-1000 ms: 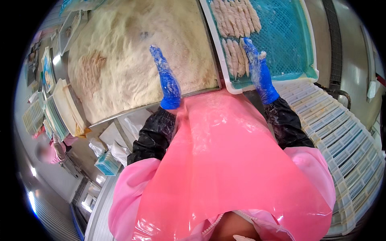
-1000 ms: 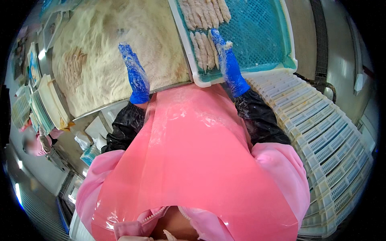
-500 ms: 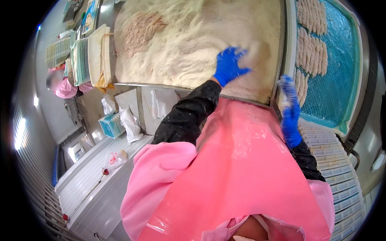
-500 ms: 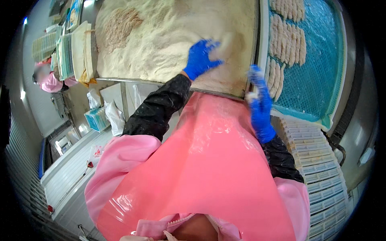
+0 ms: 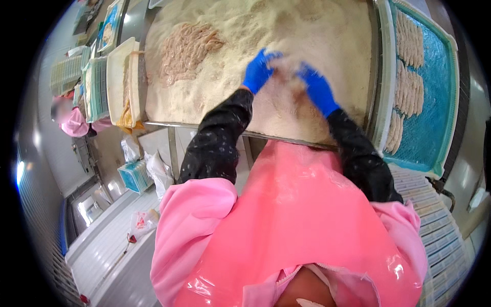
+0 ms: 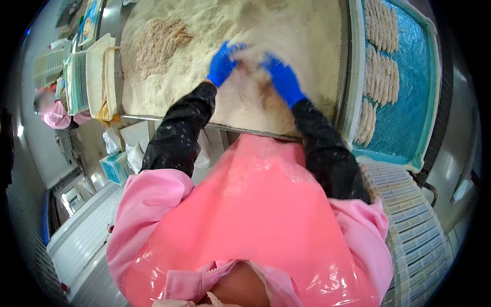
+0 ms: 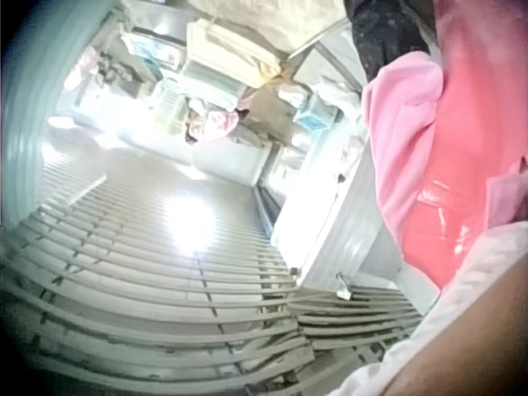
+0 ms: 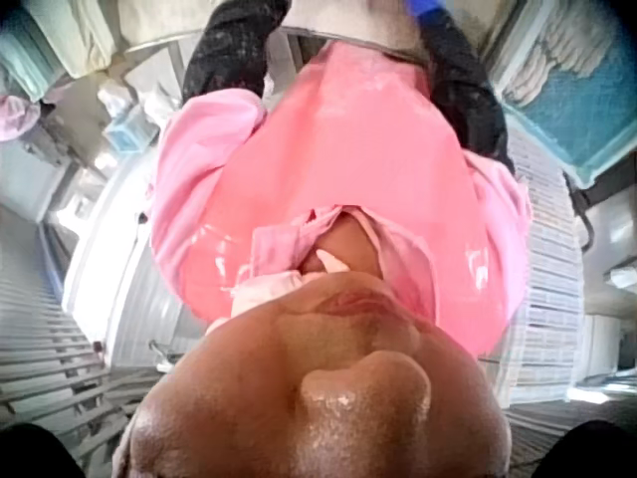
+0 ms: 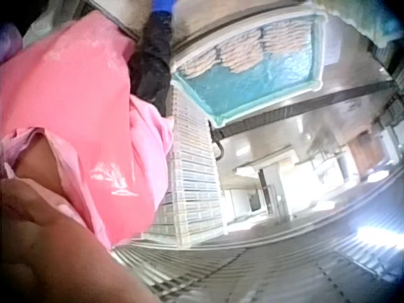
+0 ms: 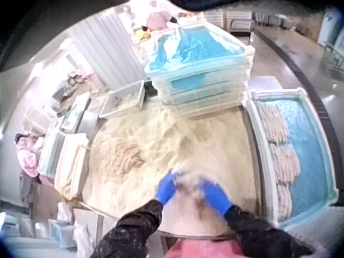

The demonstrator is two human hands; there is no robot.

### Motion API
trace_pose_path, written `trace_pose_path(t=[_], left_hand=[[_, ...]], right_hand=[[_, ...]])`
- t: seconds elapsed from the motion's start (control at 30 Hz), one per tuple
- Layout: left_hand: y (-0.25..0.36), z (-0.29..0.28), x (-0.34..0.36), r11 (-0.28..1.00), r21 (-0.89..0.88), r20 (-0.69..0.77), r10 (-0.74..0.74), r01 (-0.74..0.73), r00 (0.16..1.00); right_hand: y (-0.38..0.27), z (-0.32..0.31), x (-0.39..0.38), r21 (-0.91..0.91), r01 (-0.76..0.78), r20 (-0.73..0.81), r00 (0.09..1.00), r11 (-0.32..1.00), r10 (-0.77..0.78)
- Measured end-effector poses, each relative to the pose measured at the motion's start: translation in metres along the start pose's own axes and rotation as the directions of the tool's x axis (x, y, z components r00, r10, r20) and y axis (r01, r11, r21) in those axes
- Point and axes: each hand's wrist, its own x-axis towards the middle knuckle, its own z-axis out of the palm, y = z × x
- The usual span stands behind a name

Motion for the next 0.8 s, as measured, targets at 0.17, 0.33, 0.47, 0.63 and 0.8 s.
trace_pose_path(t=[0.17, 0.33, 0.47, 0.63, 0.8], left_hand=[[-0.037, -0.054, 0.012, 0.932, -0.348, -0.180, -0.168, 0.097, 0.969], [-0.019, -0.032, -0.017, 0.761, -0.620, -0.191, -0.386, 0.194, 0.902], [0.010, -0.017, 0.014, 0.090, -0.926, 0.247, -0.590, 0.367, 0.768], [-0.012, -0.065, 0.037, 0.537, -0.770, 0.185, -0.329, 0.344, 0.926], [-0.088, -0.085, 0.099, 0.964, -0.267, -0.289, -0.077, -0.003, 0.954]], right_hand=[[0.003, -0.064, 0.054, -0.338, -0.111, -0.306, 0.952, 0.934, 0.003], [0.029, 0.013, 0.068, 0.174, -0.203, -0.321, 0.913, 0.964, 0.250], [-0.077, 0.031, 0.089, 0.690, -0.430, 0.130, 0.865, 0.581, 0.485], [-0.032, -0.057, 0.072, 0.601, -0.375, 0.066, 0.903, 0.706, 0.424], [-0.012, -0.123, 0.131, 0.333, -0.302, -0.174, 0.911, 0.893, 0.373]])
